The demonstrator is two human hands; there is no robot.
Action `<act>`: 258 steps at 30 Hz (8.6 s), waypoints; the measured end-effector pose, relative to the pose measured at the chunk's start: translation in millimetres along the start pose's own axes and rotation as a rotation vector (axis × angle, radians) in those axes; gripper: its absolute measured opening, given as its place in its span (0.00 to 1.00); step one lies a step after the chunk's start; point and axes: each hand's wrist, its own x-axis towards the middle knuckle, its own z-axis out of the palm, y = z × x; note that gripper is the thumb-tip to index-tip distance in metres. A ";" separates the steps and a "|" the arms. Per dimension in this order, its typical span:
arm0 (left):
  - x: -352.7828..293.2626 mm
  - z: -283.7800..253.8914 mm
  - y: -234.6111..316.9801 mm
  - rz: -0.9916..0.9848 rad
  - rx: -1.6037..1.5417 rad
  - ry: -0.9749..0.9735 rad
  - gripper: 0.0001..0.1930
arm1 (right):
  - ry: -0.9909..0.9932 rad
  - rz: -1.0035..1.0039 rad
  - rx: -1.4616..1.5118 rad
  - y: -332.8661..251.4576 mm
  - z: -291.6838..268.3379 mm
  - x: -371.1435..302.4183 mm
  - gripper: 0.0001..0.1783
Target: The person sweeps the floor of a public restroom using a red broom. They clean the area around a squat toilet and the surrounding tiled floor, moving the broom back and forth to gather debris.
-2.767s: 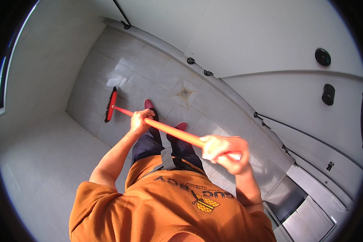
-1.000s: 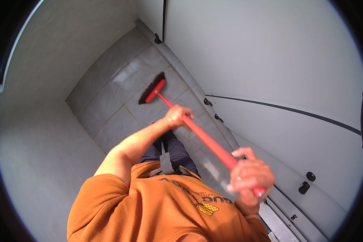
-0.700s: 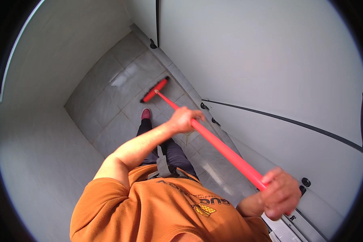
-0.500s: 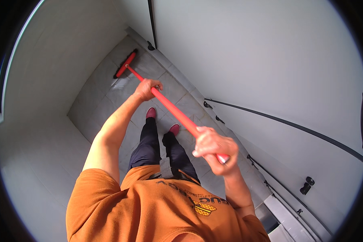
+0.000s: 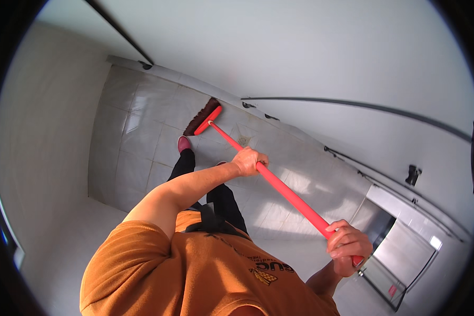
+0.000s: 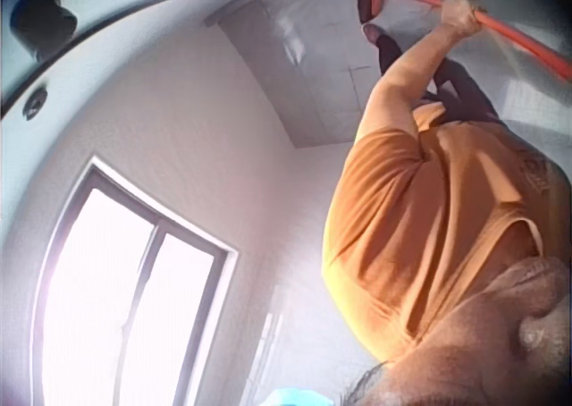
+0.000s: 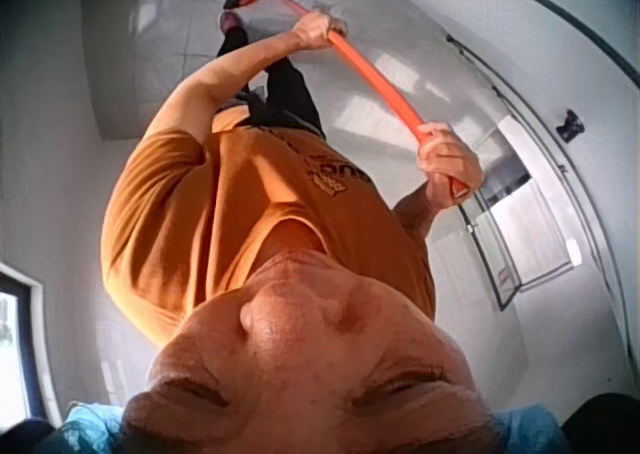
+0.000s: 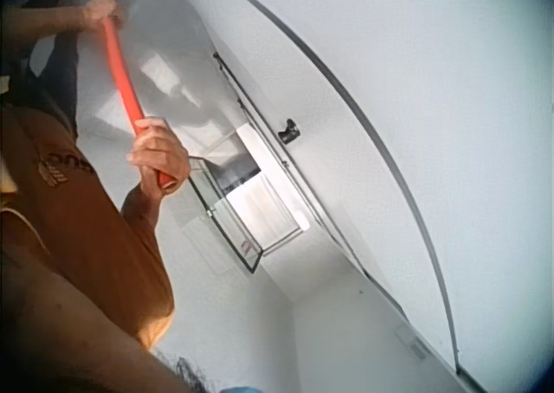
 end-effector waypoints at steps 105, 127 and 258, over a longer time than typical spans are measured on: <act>41.6 -243.3 154.3 -0.049 -0.442 0.992 0.52 | 0.239 -0.417 0.397 -19.2 -56.0 -160.4 0.08; -54.3 -109.1 195.4 0.452 -0.043 -0.374 0.35 | 0.614 -0.991 0.586 -116.3 -12.8 -107.2 0.05; 737.6 -723.7 -29.4 0.169 -0.020 -0.131 0.10 | 0.533 0.084 0.198 11.9 -177.5 962.2 0.04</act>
